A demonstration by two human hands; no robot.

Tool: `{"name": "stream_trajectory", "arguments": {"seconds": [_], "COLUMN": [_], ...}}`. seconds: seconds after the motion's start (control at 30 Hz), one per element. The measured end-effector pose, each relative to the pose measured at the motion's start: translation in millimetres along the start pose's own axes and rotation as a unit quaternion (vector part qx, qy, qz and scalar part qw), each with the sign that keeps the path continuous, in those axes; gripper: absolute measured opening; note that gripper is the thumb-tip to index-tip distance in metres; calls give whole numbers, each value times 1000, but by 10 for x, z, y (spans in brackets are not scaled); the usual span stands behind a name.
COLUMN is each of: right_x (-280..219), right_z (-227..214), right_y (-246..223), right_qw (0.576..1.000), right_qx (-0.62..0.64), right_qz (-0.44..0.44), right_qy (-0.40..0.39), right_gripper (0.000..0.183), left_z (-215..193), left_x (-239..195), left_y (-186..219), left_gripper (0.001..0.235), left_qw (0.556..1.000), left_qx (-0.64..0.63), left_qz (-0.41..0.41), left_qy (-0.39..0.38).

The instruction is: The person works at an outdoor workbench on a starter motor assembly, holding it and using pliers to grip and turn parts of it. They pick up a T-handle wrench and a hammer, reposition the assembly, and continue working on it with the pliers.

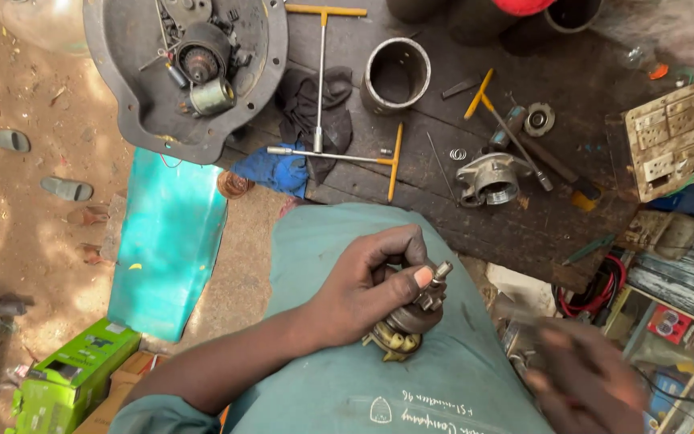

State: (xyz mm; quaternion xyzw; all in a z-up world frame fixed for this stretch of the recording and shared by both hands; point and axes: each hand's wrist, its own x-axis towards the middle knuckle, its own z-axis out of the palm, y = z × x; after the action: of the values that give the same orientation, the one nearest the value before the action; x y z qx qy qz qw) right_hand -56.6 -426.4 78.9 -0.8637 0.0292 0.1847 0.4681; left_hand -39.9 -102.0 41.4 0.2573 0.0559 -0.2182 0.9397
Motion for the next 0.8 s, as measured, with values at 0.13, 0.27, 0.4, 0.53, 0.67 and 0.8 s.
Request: {"name": "stream_trajectory", "arguments": {"seconds": [0.13,0.27,0.4,0.53,0.67,0.8], "right_x": [107,-137,71,-42,133,96], "right_z": [14,0,56,91,211,312], "right_y": [-29,7,113,-60,-48,-162], "right_qw": [950,990,976,977,980,990], "right_qx": [-197,-131,-144,-127,-102,-62], "right_qz": [-220,19,-141,-171,-157,-101], "right_qy": [-99,-48,-84,-30,-67,-76], "right_gripper": [47,44,46,40,44,48], "left_z": [-96,-52,-140,-116,-205,-226], "left_x": [38,-63,2,-128,-9,-113], "left_y": [-11,-5,64,30,152,119], "left_gripper": [28,30,32,32,31,32], "left_qw": [984,991,992,994,988,994], "left_qx": [168,131,120,109,143,99], "left_qz": [43,27,39,27,63,54], "left_qy": [40,31,18,17,14,6]}}
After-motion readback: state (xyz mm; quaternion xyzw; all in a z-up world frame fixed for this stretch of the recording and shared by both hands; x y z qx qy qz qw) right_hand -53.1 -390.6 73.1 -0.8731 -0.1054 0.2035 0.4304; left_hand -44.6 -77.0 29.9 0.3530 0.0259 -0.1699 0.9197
